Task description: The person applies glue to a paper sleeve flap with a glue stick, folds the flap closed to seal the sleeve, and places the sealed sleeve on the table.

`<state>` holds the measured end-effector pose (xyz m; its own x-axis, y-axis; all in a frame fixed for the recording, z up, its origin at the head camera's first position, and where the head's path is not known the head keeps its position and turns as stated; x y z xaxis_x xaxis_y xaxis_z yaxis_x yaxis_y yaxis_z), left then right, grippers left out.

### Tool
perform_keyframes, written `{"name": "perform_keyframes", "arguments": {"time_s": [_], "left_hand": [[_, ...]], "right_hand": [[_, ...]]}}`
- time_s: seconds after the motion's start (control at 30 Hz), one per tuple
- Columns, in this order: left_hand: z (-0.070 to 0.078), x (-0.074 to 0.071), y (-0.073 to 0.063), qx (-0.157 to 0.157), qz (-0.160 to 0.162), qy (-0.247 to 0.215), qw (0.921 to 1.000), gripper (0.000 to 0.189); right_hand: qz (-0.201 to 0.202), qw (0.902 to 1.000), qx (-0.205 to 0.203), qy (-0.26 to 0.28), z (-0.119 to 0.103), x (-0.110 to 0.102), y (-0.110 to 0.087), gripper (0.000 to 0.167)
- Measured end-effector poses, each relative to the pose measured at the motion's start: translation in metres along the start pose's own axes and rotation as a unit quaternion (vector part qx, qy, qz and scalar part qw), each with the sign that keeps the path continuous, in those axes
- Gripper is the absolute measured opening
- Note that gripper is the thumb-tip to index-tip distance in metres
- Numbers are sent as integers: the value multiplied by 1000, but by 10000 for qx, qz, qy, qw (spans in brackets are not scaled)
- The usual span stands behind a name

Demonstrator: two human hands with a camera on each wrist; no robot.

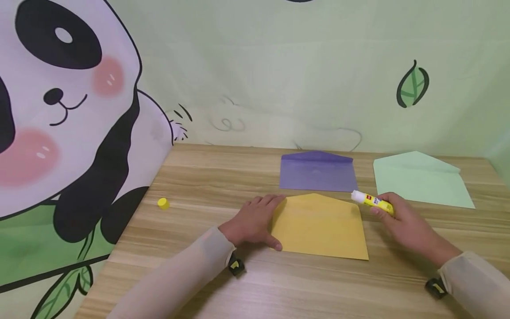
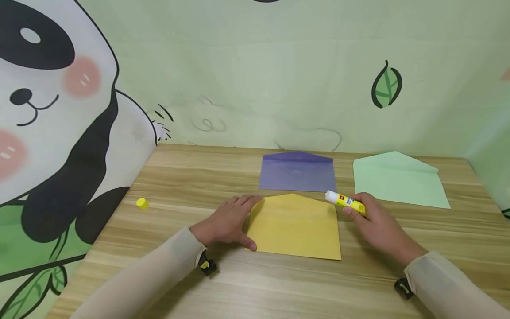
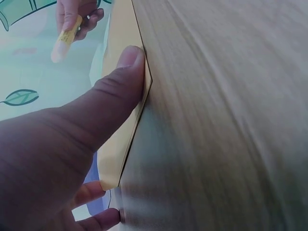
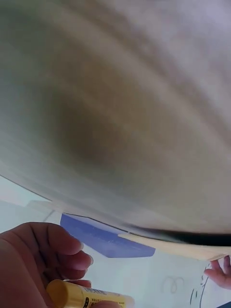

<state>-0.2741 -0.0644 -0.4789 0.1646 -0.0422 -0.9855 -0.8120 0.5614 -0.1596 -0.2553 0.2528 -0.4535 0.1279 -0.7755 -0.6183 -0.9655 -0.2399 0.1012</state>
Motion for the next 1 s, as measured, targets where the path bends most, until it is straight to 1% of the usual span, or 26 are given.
{"name": "perform_keyframes", "arguments": {"time_s": [0.1, 0.27, 0.47, 0.53, 0.63, 0.77, 1.0], "left_hand": [[0, -1, 0, 37, 68, -1, 10000, 134], [0, -2, -1, 75, 197, 18, 9998, 134], [0, -1, 0, 99, 284, -43, 9995, 135], [1, 1, 0, 155, 326, -84, 9993, 134], [3, 3, -1, 304, 358, -74, 9989, 126], [6, 3, -4, 457, 268, -1, 9986, 114], [8, 6, -8, 507, -2, 86, 9987, 108]], "right_hand": [[32, 10000, 18, -68, -3, -3, 1, 36], [-162, 9997, 206, -31, -4, -1, 2, 37], [-200, 9996, 182, 40, -7, 1, 2, 33], [-151, 9998, 144, 54, -6, 0, 2, 32], [-95, 9999, 125, 48, -5, 0, 0, 31], [-37, 10000, 88, 16, -6, -1, -1, 30], [61, 10000, 35, 10, -7, -2, -1, 29]]}}
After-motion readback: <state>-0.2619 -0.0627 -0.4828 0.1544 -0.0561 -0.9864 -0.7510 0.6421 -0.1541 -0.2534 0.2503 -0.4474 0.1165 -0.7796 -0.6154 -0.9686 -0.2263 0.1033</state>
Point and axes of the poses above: each hand's wrist, its own y-axis towards the middle knuckle, its own x-axis out of the palm, z = x × y, the point moved 8 cm from there along y, towards the middle knuckle, and after that the axes turned 11 degrees about y, right-handed, at the moved point
